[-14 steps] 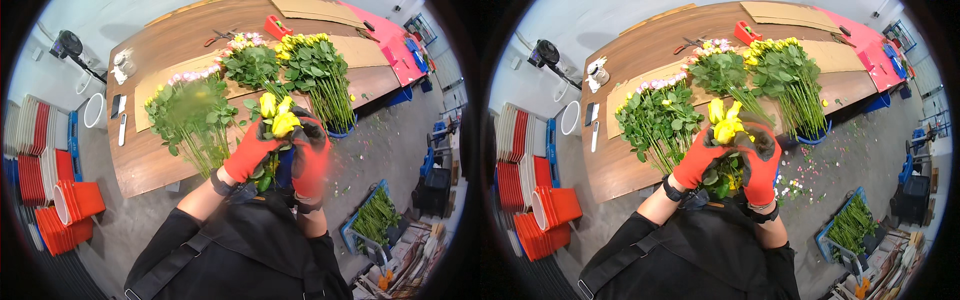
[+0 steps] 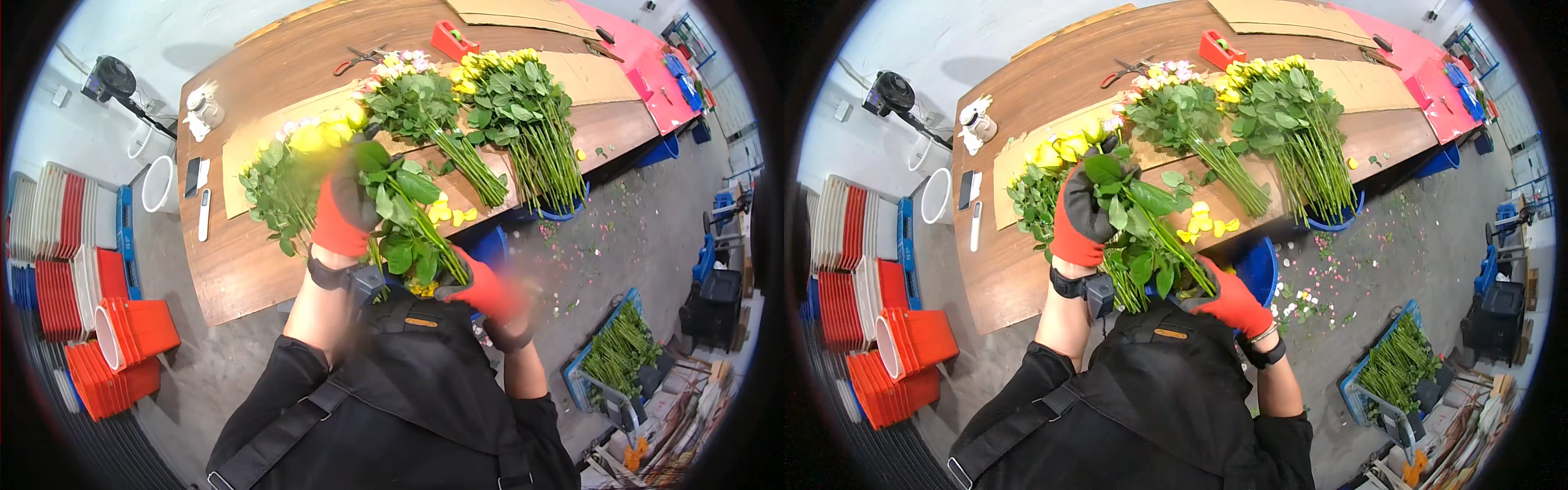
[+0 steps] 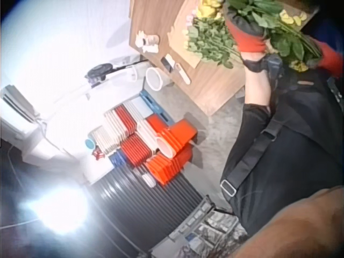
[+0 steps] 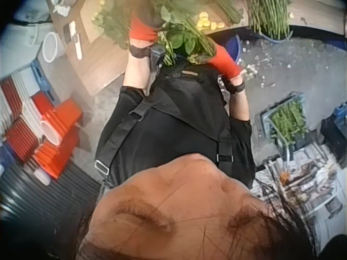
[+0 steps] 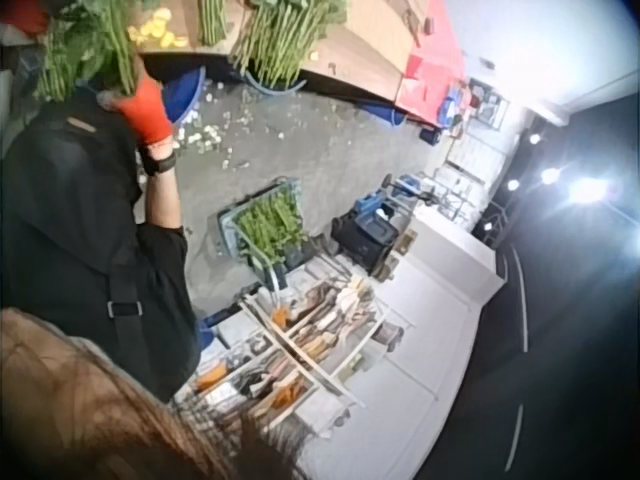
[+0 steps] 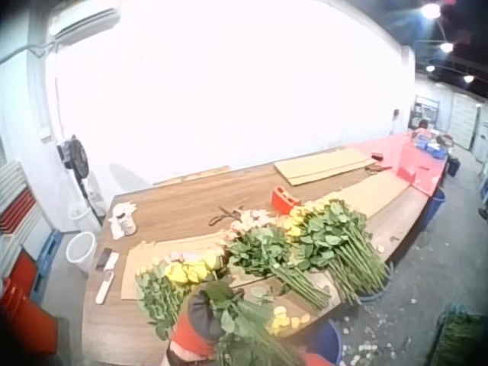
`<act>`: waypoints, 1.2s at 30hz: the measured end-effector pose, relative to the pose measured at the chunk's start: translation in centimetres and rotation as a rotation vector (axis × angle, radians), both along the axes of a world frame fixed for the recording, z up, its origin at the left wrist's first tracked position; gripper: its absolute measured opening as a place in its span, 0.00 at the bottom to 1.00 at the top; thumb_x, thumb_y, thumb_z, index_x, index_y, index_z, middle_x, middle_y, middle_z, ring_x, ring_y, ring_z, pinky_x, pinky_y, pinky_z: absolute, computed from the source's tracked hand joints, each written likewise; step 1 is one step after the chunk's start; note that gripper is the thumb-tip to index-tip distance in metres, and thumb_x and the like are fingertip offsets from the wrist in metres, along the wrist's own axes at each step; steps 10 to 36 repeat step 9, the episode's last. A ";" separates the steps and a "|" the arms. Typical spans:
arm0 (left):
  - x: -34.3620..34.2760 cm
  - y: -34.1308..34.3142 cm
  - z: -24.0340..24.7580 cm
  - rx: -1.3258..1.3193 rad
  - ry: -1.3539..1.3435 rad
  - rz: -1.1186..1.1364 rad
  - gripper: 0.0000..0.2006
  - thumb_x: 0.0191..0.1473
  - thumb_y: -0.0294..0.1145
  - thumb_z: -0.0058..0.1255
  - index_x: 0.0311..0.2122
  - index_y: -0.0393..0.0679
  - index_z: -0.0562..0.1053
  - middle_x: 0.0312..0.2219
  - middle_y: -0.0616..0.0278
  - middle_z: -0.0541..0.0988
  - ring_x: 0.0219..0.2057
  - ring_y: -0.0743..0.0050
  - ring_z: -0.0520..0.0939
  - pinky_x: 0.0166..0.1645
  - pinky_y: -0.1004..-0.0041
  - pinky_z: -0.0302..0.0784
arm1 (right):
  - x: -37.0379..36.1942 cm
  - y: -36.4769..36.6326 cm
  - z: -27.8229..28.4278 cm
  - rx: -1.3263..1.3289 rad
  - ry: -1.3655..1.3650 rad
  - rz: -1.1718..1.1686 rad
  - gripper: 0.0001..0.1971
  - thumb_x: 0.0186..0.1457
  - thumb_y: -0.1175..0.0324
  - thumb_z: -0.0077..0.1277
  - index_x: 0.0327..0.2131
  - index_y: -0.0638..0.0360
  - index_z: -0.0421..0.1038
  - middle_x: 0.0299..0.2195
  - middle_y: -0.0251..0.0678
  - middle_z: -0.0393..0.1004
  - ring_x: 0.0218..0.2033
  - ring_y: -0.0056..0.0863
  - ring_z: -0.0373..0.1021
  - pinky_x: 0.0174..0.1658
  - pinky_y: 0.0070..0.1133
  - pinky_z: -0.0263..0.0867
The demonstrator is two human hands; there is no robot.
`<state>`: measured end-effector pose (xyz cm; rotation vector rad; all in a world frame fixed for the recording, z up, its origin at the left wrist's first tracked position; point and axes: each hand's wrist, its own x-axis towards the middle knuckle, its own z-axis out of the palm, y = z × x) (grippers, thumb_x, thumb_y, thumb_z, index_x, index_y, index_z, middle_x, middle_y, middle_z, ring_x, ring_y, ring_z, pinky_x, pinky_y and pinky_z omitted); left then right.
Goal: The person is sorting and cleaning stems of yellow roses on a work table.
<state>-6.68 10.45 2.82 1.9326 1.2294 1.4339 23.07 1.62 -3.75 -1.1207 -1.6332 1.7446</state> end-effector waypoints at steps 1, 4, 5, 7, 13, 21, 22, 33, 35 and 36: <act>-0.3 0.4 -0.1 -0.106 -0.128 0.064 0.20 0.62 0.23 0.53 0.59 0.36 0.71 0.46 0.62 0.82 0.44 0.74 0.82 0.54 0.68 0.80 | 0.4 -0.3 -0.8 0.025 -0.063 -0.025 0.46 0.43 0.69 0.71 0.66 0.61 0.59 0.51 0.44 0.78 0.54 0.32 0.75 0.57 0.27 0.67; -2.4 2.3 -1.7 -0.103 -0.032 0.192 0.22 0.54 0.23 0.59 0.56 0.36 0.73 0.44 0.61 0.83 0.43 0.75 0.82 0.51 0.72 0.79 | 1.9 -1.6 -1.8 0.050 -0.155 -0.145 0.34 0.47 0.73 0.67 0.60 0.61 0.68 0.47 0.43 0.80 0.49 0.32 0.77 0.53 0.27 0.70; -2.9 2.5 -1.4 -0.104 -0.074 0.130 0.22 0.54 0.23 0.58 0.55 0.36 0.73 0.45 0.61 0.83 0.44 0.74 0.82 0.52 0.72 0.78 | 2.5 -1.9 -1.6 0.041 -0.181 -0.237 0.28 0.49 0.75 0.65 0.56 0.61 0.71 0.46 0.43 0.81 0.48 0.33 0.78 0.51 0.27 0.70; -2.1 3.5 -0.6 -0.192 -0.231 0.052 0.22 0.54 0.20 0.56 0.56 0.35 0.73 0.48 0.59 0.82 0.48 0.73 0.82 0.53 0.71 0.78 | 3.1 -2.0 -1.2 0.170 -0.208 -0.253 0.26 0.50 0.77 0.64 0.55 0.61 0.72 0.45 0.44 0.80 0.47 0.34 0.78 0.51 0.26 0.70; -2.4 5.4 -2.9 -0.082 -0.178 0.051 0.24 0.56 0.23 0.58 0.59 0.38 0.71 0.51 0.56 0.81 0.51 0.70 0.80 0.56 0.64 0.78 | 4.1 -1.3 -1.1 0.242 -0.236 -0.277 0.23 0.53 0.77 0.61 0.54 0.62 0.72 0.44 0.47 0.80 0.46 0.37 0.78 0.50 0.25 0.70; -2.4 5.4 -2.9 -0.082 -0.178 0.051 0.24 0.56 0.23 0.58 0.59 0.38 0.71 0.51 0.56 0.81 0.51 0.70 0.80 0.56 0.64 0.78 | 4.1 -1.3 -1.1 0.242 -0.236 -0.277 0.23 0.53 0.77 0.61 0.54 0.62 0.72 0.44 0.47 0.80 0.46 0.37 0.78 0.50 0.25 0.70; -2.4 5.4 -2.9 -0.082 -0.178 0.051 0.24 0.56 0.23 0.58 0.59 0.38 0.71 0.51 0.56 0.81 0.51 0.70 0.80 0.56 0.64 0.78 | 4.1 -1.3 -1.1 0.242 -0.236 -0.277 0.23 0.53 0.77 0.61 0.54 0.62 0.72 0.44 0.47 0.80 0.46 0.37 0.78 0.50 0.25 0.70; -2.4 5.4 -2.9 -0.082 -0.178 0.051 0.24 0.56 0.23 0.58 0.59 0.38 0.71 0.51 0.56 0.81 0.51 0.70 0.80 0.56 0.64 0.78 | 4.1 -1.3 -1.1 0.242 -0.236 -0.277 0.23 0.53 0.77 0.61 0.54 0.62 0.72 0.44 0.47 0.80 0.46 0.37 0.78 0.50 0.25 0.70; -2.4 5.4 -2.9 -0.082 -0.178 0.051 0.24 0.56 0.23 0.58 0.59 0.38 0.71 0.51 0.56 0.81 0.51 0.70 0.80 0.56 0.64 0.78 | 4.1 -1.3 -1.1 0.242 -0.236 -0.277 0.23 0.53 0.77 0.61 0.54 0.62 0.72 0.44 0.47 0.80 0.46 0.37 0.78 0.50 0.25 0.70; -2.4 5.4 -2.9 -0.082 -0.178 0.051 0.24 0.56 0.23 0.58 0.59 0.38 0.71 0.51 0.56 0.81 0.51 0.70 0.80 0.56 0.64 0.78 | 4.1 -1.3 -1.1 0.242 -0.236 -0.277 0.23 0.53 0.77 0.61 0.54 0.62 0.72 0.44 0.47 0.80 0.46 0.37 0.78 0.50 0.25 0.70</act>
